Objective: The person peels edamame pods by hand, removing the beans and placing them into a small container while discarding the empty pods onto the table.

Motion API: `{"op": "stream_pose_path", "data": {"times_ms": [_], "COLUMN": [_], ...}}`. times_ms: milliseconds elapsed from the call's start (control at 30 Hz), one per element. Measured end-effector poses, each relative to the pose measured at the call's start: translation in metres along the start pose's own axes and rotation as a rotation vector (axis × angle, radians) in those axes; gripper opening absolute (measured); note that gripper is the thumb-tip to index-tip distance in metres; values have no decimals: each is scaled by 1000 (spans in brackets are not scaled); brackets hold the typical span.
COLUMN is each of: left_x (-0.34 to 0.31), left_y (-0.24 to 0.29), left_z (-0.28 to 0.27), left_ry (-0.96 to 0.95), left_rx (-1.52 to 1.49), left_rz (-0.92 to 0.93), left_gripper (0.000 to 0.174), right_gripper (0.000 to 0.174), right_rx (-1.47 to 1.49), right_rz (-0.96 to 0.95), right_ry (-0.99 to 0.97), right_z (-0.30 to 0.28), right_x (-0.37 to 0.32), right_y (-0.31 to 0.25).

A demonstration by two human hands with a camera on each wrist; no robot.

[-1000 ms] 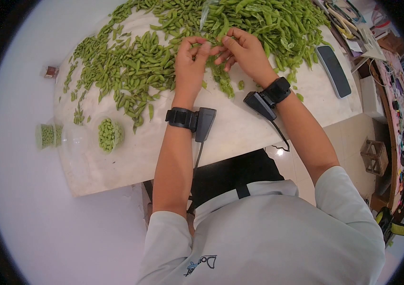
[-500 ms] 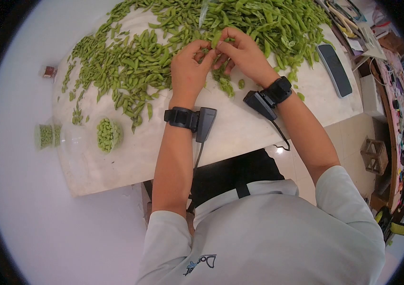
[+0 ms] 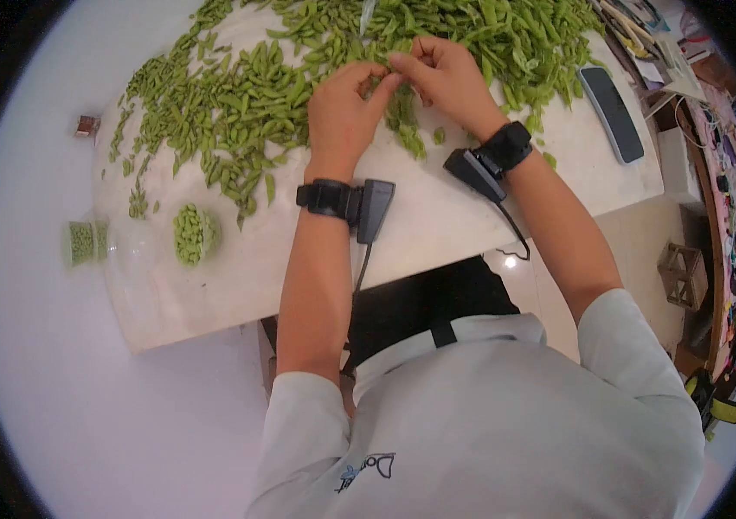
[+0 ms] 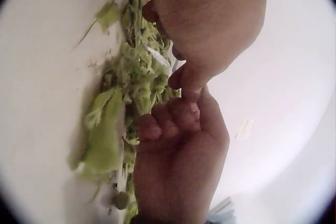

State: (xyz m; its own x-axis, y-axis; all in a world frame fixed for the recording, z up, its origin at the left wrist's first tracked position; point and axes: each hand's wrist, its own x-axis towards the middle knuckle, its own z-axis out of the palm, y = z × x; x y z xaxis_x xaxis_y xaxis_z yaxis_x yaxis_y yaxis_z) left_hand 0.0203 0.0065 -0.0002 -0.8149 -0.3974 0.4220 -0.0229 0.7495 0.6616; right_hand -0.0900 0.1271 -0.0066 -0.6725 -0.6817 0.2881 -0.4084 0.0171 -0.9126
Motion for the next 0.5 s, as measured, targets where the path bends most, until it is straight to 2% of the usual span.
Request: {"op": "stream_pose_path", "data": {"times_ms": [67,400,500], "left_x": [5,4,5], "left_y": [5,2,-4], "left_z": [3,6,9], "left_ry": [25,-36,-76], "left_rx": [-59,-112,-258], "left_rz": [-7,67,-20], "left_gripper": [25,24,26], "right_gripper": [31,27,26], "right_rx": [40,180,193], "right_rz": [74,68,52], "right_ry": [9,-44,-69], "right_z": [-4,-2,-3], "right_x": [4,1,1], "right_y": [-5,-10,-12]}}
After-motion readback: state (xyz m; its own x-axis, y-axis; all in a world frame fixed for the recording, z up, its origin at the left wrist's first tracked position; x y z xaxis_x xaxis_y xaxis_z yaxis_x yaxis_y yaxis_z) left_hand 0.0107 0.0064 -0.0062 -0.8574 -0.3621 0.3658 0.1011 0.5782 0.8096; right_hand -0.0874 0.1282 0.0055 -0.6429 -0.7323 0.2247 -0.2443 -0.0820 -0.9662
